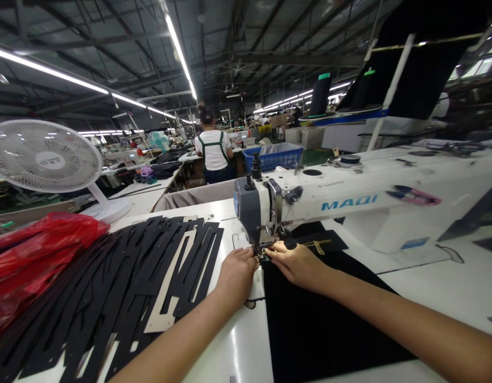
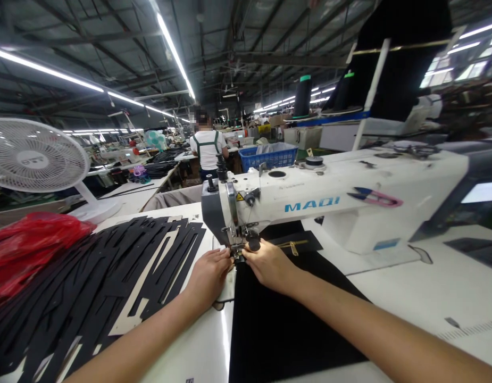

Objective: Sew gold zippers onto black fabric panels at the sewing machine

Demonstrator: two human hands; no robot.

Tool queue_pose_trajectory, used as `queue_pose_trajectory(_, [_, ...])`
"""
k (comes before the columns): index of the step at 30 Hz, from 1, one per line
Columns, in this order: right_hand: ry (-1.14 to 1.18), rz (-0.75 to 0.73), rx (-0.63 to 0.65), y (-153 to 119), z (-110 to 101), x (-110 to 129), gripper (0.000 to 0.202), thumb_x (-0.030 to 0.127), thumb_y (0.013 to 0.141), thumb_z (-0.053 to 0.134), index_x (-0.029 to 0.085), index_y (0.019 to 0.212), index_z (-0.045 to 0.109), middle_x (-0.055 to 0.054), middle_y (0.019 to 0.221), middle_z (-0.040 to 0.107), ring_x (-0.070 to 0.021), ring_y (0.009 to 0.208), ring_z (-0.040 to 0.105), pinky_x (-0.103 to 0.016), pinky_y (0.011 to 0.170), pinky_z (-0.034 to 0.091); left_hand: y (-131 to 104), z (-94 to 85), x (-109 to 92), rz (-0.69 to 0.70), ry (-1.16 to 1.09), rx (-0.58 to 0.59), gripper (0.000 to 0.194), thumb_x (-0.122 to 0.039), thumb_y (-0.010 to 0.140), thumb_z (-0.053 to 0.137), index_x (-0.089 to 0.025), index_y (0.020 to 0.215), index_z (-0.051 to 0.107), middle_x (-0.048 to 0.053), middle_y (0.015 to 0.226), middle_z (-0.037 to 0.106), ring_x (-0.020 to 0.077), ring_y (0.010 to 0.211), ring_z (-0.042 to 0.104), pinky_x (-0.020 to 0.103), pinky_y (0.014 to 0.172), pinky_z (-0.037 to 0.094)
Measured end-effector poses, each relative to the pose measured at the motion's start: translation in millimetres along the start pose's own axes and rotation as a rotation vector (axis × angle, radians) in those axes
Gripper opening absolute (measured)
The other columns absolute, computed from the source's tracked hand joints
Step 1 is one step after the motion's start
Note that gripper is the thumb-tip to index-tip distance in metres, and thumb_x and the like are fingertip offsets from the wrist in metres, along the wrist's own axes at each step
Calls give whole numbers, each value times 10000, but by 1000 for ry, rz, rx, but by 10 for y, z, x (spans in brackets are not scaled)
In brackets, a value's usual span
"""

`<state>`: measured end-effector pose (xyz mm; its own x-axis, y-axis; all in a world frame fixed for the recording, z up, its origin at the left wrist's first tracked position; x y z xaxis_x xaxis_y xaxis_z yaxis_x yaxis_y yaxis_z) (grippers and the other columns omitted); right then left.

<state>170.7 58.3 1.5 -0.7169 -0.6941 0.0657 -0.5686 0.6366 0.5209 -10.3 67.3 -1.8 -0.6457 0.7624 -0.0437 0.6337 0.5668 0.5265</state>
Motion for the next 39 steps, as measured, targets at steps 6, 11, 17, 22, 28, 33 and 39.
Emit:
queue_pose_trajectory(6, [62, 14, -14, -65, 19, -12, 264, 132, 867, 410, 131, 1006, 634, -109, 1079, 624, -223, 946, 597, -366, 832, 486, -11, -7, -7, 20, -27, 29, 127, -79, 814, 540, -151, 793, 642, 78, 897, 694, 197, 892, 650, 354, 876, 494])
queue_pose_trajectory(11, [108, 32, -27, -90, 32, 9, 265, 136, 872, 399, 142, 998, 632, -106, 1111, 611, -222, 985, 583, -374, 855, 476, -22, -39, -33, 44, -21, -12, 149, -77, 825, 517, -155, 787, 639, 69, 883, 700, 192, 871, 659, 350, 851, 513])
queue_pose_trajectory(17, [90, 110, -53, -61, 56, -16, 234, 159, 845, 448, 134, 1019, 602, -122, 1068, 618, -235, 1002, 570, -405, 909, 449, -25, -24, -41, 3, -14, -57, 178, -92, 842, 491, -161, 797, 649, 77, 918, 700, 206, 888, 658, 362, 833, 528])
queue_pose_trajectory(22, [-12, 186, -33, -251, 18, 141, 395, 252, 845, 493, 64, 1193, 498, -183, 1219, 530, -288, 1155, 471, -469, 963, 406, -151, -257, -204, -105, -30, 21, 238, -69, 790, 523, -173, 990, 598, 77, 1022, 670, 227, 929, 632, 414, 839, 521])
queue_pose_trajectory(28, [29, 137, -37, -838, -214, 745, 366, 195, 906, 379, 129, 1261, 437, -124, 1319, 458, -242, 1215, 417, -448, 977, 412, -546, -593, -660, -122, -204, 131, 356, -120, 742, 616, -190, 1085, 549, 99, 1112, 601, 259, 997, 572, 449, 856, 501])
queue_pose_trajectory(33, [289, 280, -44, -940, -376, 902, 171, 128, 841, 477, 194, 978, 556, -94, 1158, 543, -233, 1087, 491, -415, 921, 439, -758, -642, -891, -249, -262, 140, 416, -158, 739, 654, -205, 1133, 529, 114, 1187, 543, 286, 1075, 520, 479, 886, 467])
queue_pose_trajectory(39, [418, 434, 181, -661, -482, 827, 128, 136, 709, 690, 208, 778, 609, -35, 988, 543, -217, 962, 479, -396, 831, 395, -829, -681, -941, -430, -310, 147, 348, -186, 763, 652, -222, 1096, 557, 92, 1142, 554, 272, 1066, 517, 464, 894, 447])
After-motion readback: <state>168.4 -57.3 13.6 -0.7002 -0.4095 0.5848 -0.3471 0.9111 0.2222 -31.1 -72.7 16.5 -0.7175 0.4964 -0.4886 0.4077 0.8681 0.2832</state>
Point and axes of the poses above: each hand's wrist, its own y-axis towards the middle knuckle, its own z-axis out of the palm, x = y × z, the point moved 1 cm from there along y, towards the middle knuckle
